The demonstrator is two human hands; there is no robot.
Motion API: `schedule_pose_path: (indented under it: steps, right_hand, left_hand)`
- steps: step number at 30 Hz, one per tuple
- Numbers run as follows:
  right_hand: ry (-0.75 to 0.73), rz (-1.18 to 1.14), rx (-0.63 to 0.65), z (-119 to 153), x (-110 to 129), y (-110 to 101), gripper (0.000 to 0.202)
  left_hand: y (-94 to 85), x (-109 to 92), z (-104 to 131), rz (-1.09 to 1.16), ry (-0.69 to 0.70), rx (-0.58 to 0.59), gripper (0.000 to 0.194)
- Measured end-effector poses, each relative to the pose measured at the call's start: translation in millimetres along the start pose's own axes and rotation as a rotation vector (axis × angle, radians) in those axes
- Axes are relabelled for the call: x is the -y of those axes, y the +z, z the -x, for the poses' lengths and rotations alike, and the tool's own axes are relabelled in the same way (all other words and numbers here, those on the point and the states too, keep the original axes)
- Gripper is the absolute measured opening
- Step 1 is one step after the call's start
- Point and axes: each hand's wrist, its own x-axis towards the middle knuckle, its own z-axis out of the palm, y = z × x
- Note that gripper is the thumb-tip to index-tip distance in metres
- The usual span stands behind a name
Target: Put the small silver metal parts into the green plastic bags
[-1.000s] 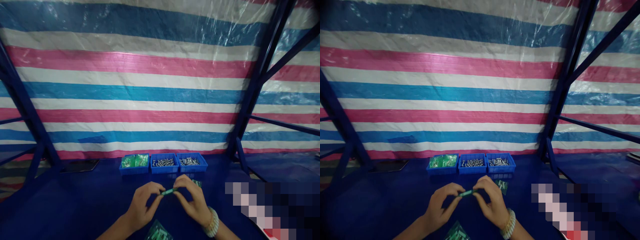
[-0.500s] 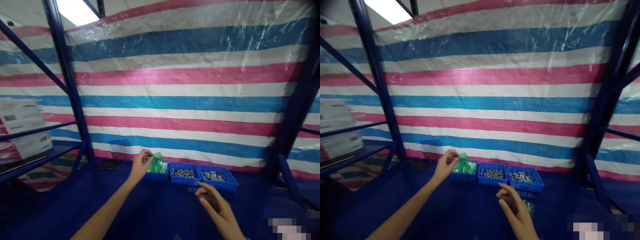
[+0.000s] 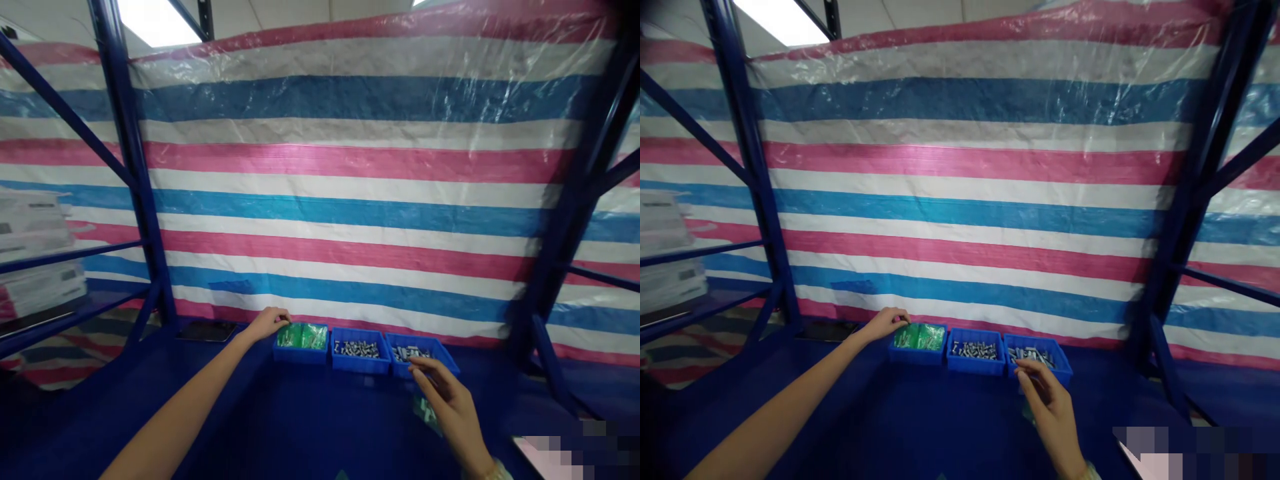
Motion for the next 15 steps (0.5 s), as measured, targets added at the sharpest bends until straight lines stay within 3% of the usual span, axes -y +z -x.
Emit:
schedule_pose_path:
  steps: [4, 8, 11, 15]
  right_hand:
    - [-0.048, 0.278, 0.041, -10, -7, -14, 0.027]
    - [-0.013, 0.71, 0.141, -15, -21, -30, 0.019]
    - [0.101, 0.946, 0.258, -12, -31, -41, 0.019]
    - [0.208, 1.045, 0.372, -8, -33, -45, 0.02]
  left_hand:
    - [-9.1, -7, 0, 0.007, -0.007, -0.064, 0.012]
    - [-9.1, -34, 6, 0.037, -0.028, -0.322, 0.026]
    - [12.7, -72, 20, 0.1, -0.01, -0.465, 0.032]
    - [61.7, -133, 52, 0.226, 0.086, -0.392, 0.023]
